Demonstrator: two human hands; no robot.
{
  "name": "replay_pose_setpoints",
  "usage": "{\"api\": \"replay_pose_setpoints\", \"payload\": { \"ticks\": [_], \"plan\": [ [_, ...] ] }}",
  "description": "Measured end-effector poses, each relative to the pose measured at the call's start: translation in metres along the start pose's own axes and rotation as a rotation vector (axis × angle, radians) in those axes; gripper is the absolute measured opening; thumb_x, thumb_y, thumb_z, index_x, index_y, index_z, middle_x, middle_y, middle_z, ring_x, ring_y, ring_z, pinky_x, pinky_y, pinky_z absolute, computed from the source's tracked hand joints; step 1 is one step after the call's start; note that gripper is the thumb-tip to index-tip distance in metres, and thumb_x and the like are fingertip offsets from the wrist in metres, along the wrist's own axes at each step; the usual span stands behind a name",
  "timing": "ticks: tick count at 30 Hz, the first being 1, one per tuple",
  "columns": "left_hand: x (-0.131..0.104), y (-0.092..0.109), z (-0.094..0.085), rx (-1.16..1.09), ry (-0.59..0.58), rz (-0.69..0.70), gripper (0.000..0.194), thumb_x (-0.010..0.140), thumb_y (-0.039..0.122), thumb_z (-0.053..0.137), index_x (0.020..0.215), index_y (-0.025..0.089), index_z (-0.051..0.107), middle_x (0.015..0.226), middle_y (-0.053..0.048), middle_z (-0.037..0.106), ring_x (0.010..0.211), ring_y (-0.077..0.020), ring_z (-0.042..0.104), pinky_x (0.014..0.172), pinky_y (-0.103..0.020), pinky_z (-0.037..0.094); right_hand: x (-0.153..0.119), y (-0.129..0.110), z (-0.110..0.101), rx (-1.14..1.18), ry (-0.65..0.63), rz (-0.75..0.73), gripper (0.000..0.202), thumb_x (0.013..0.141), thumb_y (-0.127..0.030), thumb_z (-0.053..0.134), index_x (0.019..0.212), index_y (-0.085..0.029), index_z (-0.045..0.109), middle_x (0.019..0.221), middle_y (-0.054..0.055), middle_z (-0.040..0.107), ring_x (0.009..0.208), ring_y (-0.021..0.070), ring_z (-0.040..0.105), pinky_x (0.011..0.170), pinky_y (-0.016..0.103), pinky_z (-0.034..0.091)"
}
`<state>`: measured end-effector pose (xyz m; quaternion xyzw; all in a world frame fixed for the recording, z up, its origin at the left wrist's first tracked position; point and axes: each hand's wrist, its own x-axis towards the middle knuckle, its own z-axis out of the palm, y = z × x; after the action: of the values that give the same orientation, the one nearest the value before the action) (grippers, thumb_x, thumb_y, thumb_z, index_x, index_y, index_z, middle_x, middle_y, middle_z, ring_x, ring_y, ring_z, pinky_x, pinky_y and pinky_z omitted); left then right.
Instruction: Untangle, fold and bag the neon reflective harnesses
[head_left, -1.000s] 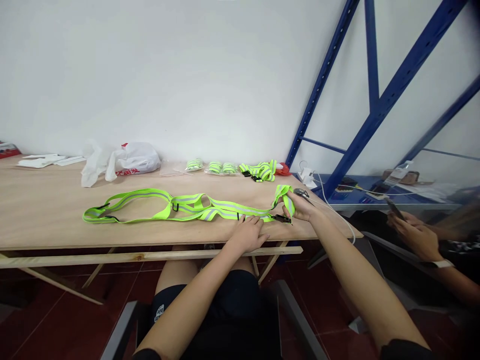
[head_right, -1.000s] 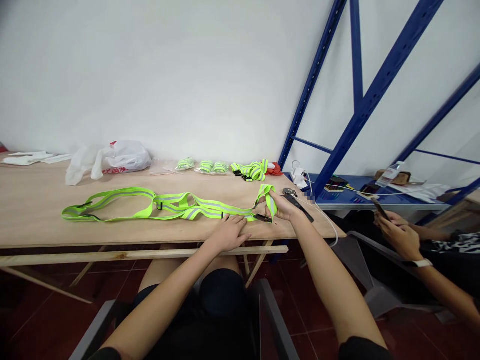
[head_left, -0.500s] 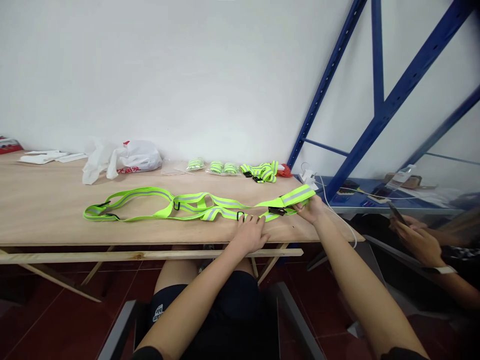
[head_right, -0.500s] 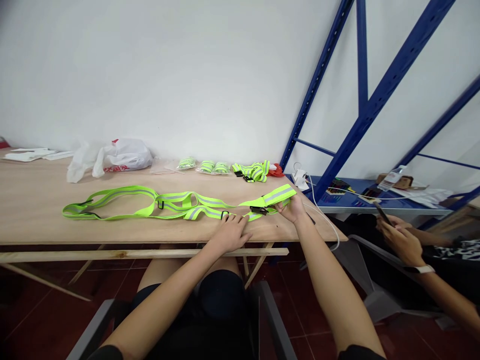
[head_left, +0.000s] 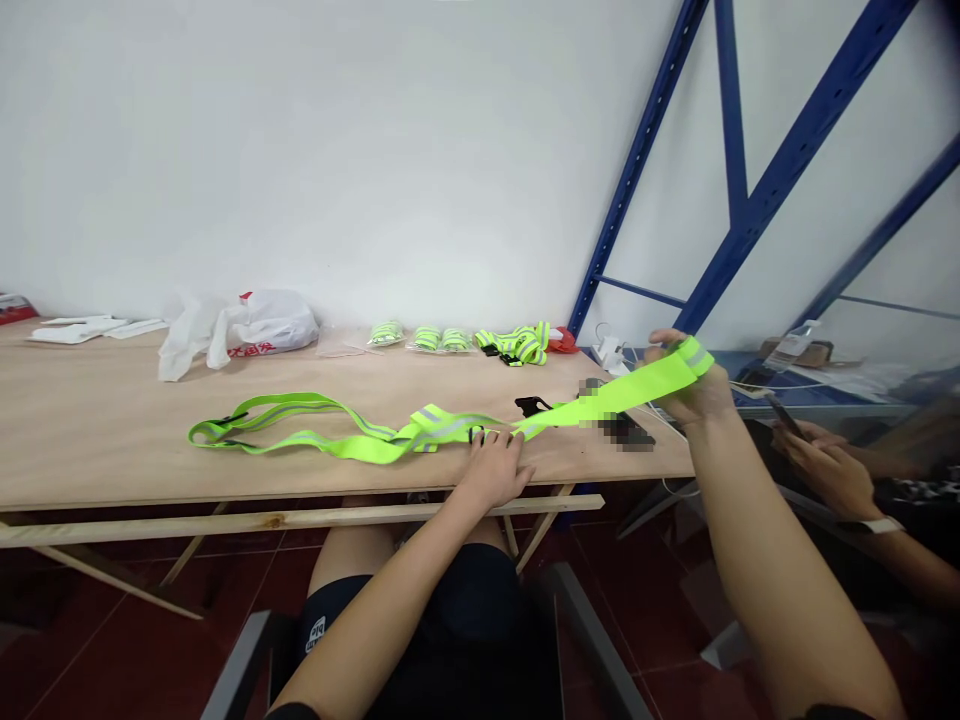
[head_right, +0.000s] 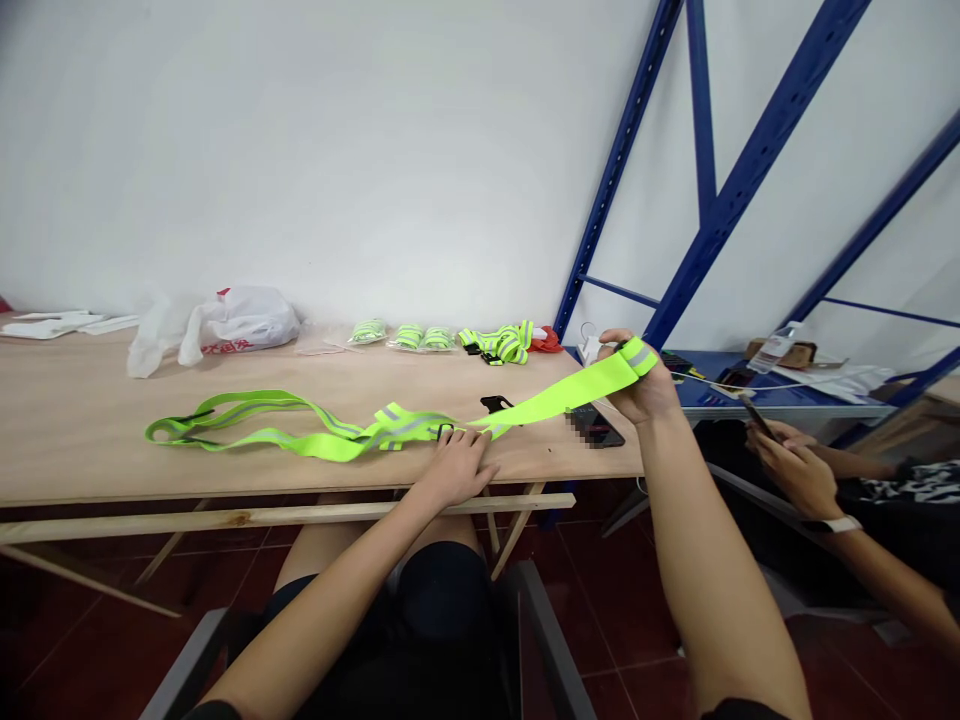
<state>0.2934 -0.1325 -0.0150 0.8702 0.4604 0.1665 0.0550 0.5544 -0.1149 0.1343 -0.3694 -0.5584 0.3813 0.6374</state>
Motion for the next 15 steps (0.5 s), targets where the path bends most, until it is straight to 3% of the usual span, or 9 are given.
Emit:
{"api": "replay_pose_setpoints", "payload": {
  "ticks": [3,8,12,15],
  "plan": [
    [0.000,0.001,0.001,-0.014,0.006,-0.019,0.052,0.096,0.042,0.048,0.140,0.016,0.050,0.132,-0.015,0.060,0.121,-0.0328,0.052,0.108,-0.050,0.031,-0.004,-0.019,0.012,-0.139,0.039,0.015,0.020,0.067,-0.035,0.077,0.078,-0.024,0.064,0.059,0.000,0.059,0.049,0.0150,0.050,0.048,0.028,0.038],
    [-0.002,0.003,-0.001,-0.027,0.034,-0.031,0.051,0.095,0.045,0.048,0.138,0.019,0.053,0.127,-0.013,0.061,0.117,-0.0325,0.052,0.105,-0.049,0.034,-0.010,-0.054,0.025,-0.420,-0.071,-0.096,0.037,0.057,-0.025,0.082,0.088,-0.024,0.062,0.077,0.002,0.067,0.063,0.0173,0.060,0.054,0.028,0.045],
    [-0.003,0.005,-0.004,-0.021,0.030,-0.074,0.053,0.093,0.046,0.052,0.139,0.020,0.052,0.128,-0.013,0.060,0.117,-0.0334,0.052,0.104,-0.049,0.036,-0.008,-0.084,0.037,-0.792,-0.186,-0.162,0.032,0.062,-0.026,0.071,0.093,-0.023,0.065,0.088,0.007,0.072,0.074,0.0233,0.064,0.060,0.033,0.047],
    [-0.003,0.005,-0.006,-0.014,-0.022,-0.086,0.057,0.093,0.047,0.050,0.141,0.017,0.049,0.135,-0.017,0.057,0.121,-0.0354,0.052,0.104,-0.051,0.036,0.001,-0.101,0.053,-1.201,-0.170,-0.226,0.029,0.070,-0.030,0.063,0.097,-0.024,0.069,0.091,0.008,0.074,0.077,0.0260,0.064,0.062,0.035,0.044]
  ]
}}
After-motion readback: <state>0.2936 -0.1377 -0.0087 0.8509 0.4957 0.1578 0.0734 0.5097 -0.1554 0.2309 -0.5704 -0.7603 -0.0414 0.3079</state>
